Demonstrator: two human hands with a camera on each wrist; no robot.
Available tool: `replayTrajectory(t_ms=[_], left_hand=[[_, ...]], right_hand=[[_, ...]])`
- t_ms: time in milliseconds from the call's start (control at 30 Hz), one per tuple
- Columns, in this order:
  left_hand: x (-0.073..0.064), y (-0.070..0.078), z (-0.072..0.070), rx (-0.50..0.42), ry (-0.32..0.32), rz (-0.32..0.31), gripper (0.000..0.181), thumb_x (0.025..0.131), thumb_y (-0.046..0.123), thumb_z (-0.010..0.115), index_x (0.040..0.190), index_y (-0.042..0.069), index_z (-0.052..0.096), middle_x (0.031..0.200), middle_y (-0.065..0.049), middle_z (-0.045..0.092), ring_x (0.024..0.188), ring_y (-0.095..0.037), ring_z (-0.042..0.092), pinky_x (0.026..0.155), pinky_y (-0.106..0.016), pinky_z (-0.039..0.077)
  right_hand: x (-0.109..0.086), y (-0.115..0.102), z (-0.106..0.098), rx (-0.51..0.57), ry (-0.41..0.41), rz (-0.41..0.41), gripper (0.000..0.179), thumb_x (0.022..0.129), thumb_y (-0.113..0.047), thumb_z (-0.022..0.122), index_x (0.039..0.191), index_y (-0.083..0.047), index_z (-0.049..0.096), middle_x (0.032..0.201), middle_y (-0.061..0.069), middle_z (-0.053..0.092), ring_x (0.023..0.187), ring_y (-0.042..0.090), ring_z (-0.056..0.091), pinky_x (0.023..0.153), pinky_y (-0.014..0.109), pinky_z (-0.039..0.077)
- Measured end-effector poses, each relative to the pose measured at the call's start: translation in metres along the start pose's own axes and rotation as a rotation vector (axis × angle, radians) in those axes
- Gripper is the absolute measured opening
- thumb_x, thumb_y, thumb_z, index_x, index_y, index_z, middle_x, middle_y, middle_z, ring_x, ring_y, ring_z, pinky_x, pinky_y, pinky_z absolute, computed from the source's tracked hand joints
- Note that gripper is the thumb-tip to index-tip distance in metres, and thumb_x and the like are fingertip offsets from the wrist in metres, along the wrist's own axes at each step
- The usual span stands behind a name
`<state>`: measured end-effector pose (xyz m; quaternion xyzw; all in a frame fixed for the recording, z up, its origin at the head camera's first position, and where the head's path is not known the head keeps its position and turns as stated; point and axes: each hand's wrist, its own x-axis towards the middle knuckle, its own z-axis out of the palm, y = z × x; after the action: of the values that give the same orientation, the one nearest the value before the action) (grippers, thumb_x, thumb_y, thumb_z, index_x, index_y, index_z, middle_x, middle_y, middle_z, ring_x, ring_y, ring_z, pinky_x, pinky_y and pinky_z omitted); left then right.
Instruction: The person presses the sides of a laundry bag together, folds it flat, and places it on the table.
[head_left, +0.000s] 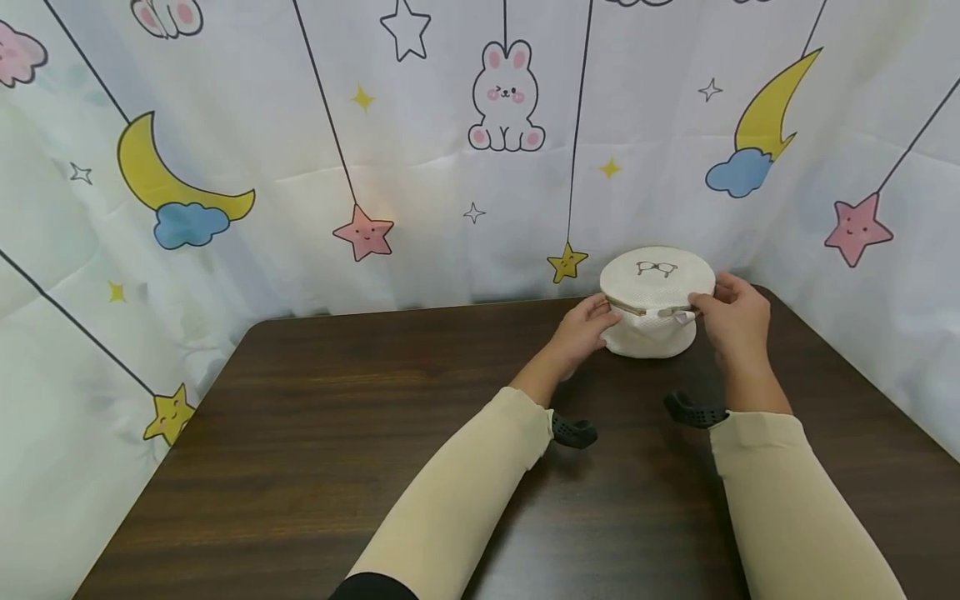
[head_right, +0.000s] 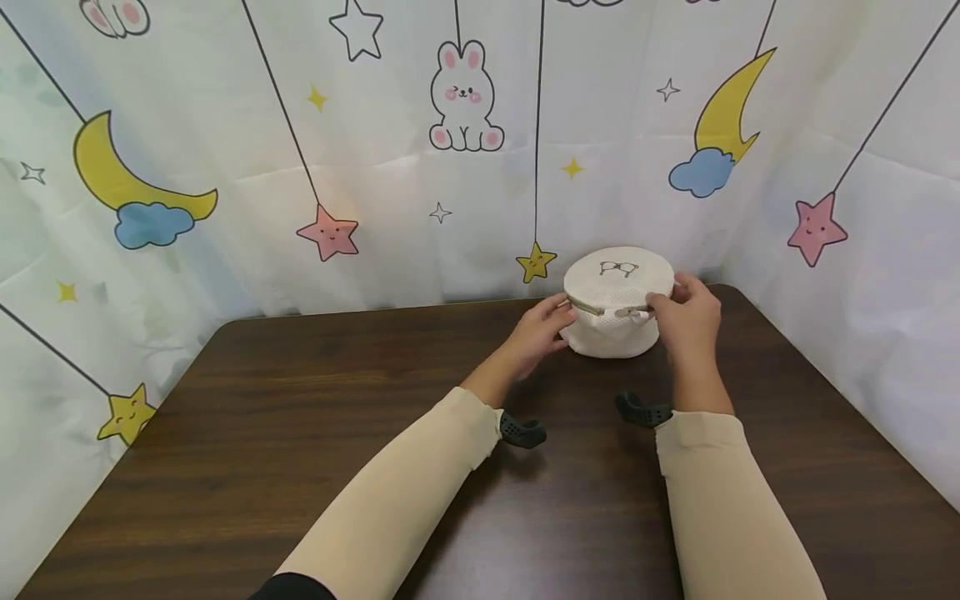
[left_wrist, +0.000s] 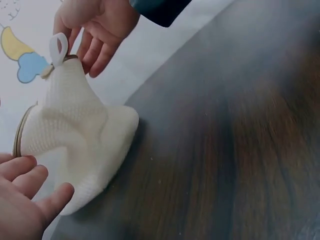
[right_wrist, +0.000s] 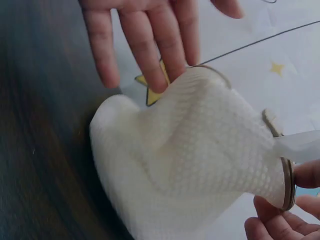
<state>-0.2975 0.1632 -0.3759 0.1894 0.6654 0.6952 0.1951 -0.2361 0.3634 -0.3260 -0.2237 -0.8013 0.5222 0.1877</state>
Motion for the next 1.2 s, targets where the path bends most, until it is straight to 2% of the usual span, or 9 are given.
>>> replayTrajectory(t_ms=[67,133,300,433,600,800,933,1033,1200], left_hand=[[-0.001,0.002,-0.002,-0.068,0.056,-0.001,0.062,0.099,0.030,0.060,0.153,0.013,0.036,0.148,-0.007,0.050,0.133,-0.022,0.051,0.103,-0.046,0.047],[-0.002,0.005,-0.005,-0.117,0.115,0.004,0.060,0.098,0.027,0.060,0.152,0.011,0.038,0.140,-0.008,0.057,0.126,-0.022,0.058,0.098,-0.045,0.051],[-0.011,0.016,-0.022,-0.176,0.202,0.022,0.047,0.101,0.023,0.056,0.145,0.007,0.048,0.111,-0.005,0.068,0.103,-0.018,0.067,0.091,-0.046,0.055],[-0.020,0.023,-0.046,-0.227,0.220,0.050,0.038,0.104,0.023,0.050,0.137,0.005,0.054,0.095,-0.001,0.063,0.093,-0.017,0.064,0.099,-0.054,0.048],[-0.036,0.030,-0.082,-0.252,0.284,0.095,0.032,0.105,0.025,0.047,0.128,0.005,0.057,0.096,-0.001,0.060,0.096,-0.017,0.060,0.103,-0.054,0.044],[-0.060,0.036,-0.125,-0.226,0.347,0.107,0.025,0.105,0.027,0.046,0.113,0.008,0.060,0.108,-0.002,0.063,0.117,-0.020,0.059,0.107,-0.054,0.039],[-0.073,0.036,-0.150,-0.239,0.399,0.091,0.016,0.103,0.024,0.051,0.100,0.011,0.060,0.102,0.000,0.063,0.112,-0.019,0.061,0.104,-0.053,0.041],[-0.084,0.035,-0.166,-0.246,0.446,0.081,0.013,0.102,0.022,0.054,0.103,0.010,0.060,0.096,0.002,0.064,0.102,-0.017,0.063,0.099,-0.049,0.045],[-0.103,0.035,-0.192,-0.237,0.498,0.087,0.025,0.101,0.018,0.056,0.125,0.011,0.058,0.088,0.003,0.066,0.088,-0.014,0.064,0.097,-0.051,0.047]], right_hand=[[-0.002,-0.003,0.002,0.046,0.000,-0.014,0.067,0.096,-0.023,0.062,0.155,-0.011,0.032,0.113,-0.006,0.054,0.081,-0.001,0.055,0.069,0.010,0.051],[-0.005,-0.006,0.004,0.073,-0.012,-0.031,0.067,0.095,-0.021,0.063,0.154,-0.010,0.034,0.104,-0.013,0.050,0.078,-0.002,0.055,0.066,0.010,0.051],[-0.014,-0.017,0.020,0.090,-0.075,-0.091,0.066,0.095,-0.023,0.063,0.153,-0.009,0.035,0.108,-0.010,0.050,0.084,0.000,0.055,0.069,0.012,0.052],[-0.020,-0.026,0.037,0.132,-0.146,-0.119,0.068,0.094,-0.023,0.066,0.153,-0.010,0.036,0.112,-0.006,0.050,0.087,0.000,0.055,0.068,0.012,0.052],[-0.026,-0.032,0.059,0.216,-0.265,-0.123,0.074,0.091,-0.022,0.072,0.154,-0.010,0.035,0.109,-0.005,0.050,0.086,0.003,0.057,0.067,0.015,0.054],[-0.037,-0.037,0.087,0.332,-0.374,-0.129,0.078,0.087,-0.018,0.077,0.153,-0.008,0.036,0.102,-0.007,0.058,0.076,0.001,0.061,0.064,0.016,0.053],[-0.043,-0.043,0.110,0.381,-0.438,-0.131,0.076,0.085,-0.016,0.079,0.150,-0.008,0.041,0.098,-0.008,0.063,0.073,0.003,0.062,0.062,0.017,0.051],[-0.048,-0.048,0.128,0.399,-0.474,-0.144,0.072,0.085,-0.014,0.079,0.148,-0.007,0.044,0.096,-0.008,0.065,0.072,0.004,0.062,0.060,0.018,0.050],[-0.057,-0.056,0.155,0.352,-0.521,-0.170,0.070,0.088,-0.017,0.076,0.149,-0.007,0.043,0.100,-0.007,0.063,0.074,0.004,0.060,0.064,0.020,0.050]])
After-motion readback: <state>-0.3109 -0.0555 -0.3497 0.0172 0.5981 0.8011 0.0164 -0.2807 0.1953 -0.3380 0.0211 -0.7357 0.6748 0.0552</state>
